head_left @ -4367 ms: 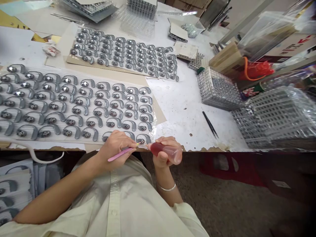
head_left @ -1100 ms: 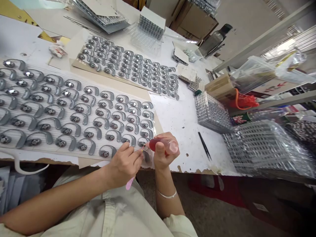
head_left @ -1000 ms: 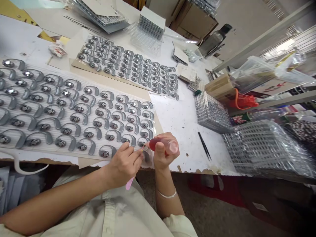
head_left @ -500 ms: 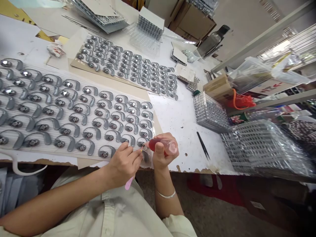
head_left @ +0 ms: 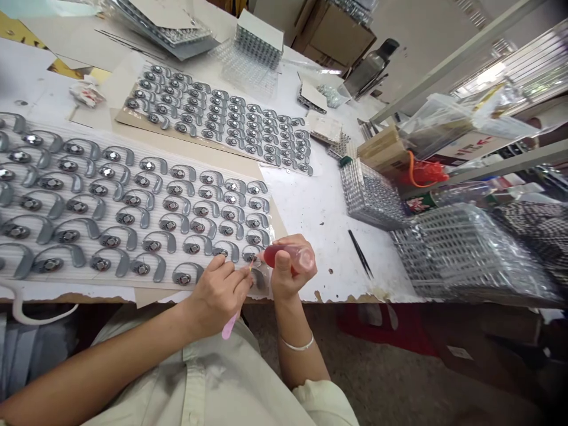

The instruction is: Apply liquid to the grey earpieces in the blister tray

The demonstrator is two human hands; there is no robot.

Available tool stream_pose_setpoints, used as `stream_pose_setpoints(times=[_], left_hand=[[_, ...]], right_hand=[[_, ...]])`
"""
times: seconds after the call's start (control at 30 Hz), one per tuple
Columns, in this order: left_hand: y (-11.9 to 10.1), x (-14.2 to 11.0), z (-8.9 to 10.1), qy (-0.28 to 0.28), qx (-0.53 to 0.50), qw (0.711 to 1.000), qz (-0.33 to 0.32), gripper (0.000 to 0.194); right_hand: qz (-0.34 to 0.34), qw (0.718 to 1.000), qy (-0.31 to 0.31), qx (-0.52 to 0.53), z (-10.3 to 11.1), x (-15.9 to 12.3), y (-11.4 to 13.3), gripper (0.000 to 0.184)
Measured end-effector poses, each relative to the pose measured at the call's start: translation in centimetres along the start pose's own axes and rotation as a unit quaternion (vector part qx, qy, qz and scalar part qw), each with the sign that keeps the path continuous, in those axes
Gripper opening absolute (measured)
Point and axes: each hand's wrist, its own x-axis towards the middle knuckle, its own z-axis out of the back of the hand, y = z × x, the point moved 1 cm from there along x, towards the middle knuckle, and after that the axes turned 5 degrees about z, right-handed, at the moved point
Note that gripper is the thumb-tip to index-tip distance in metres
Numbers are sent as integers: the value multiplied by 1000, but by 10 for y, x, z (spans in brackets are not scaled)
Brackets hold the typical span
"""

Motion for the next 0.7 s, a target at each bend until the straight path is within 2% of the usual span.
stream_pose_setpoints(times=[0.37, 0.6, 0.7], left_hand=[[2, -1, -1, 13, -3, 1000, -1, 6], [0, 8, 6, -14, 3, 1000, -19, 9], [1, 9, 8, -16, 7, 1000, -26, 13]], right_hand=[[92, 995, 14, -21, 0, 5, 5, 10], [106, 994, 8, -38, 0, 8, 10, 15], [112, 993, -13, -27, 1, 7, 8, 18]])
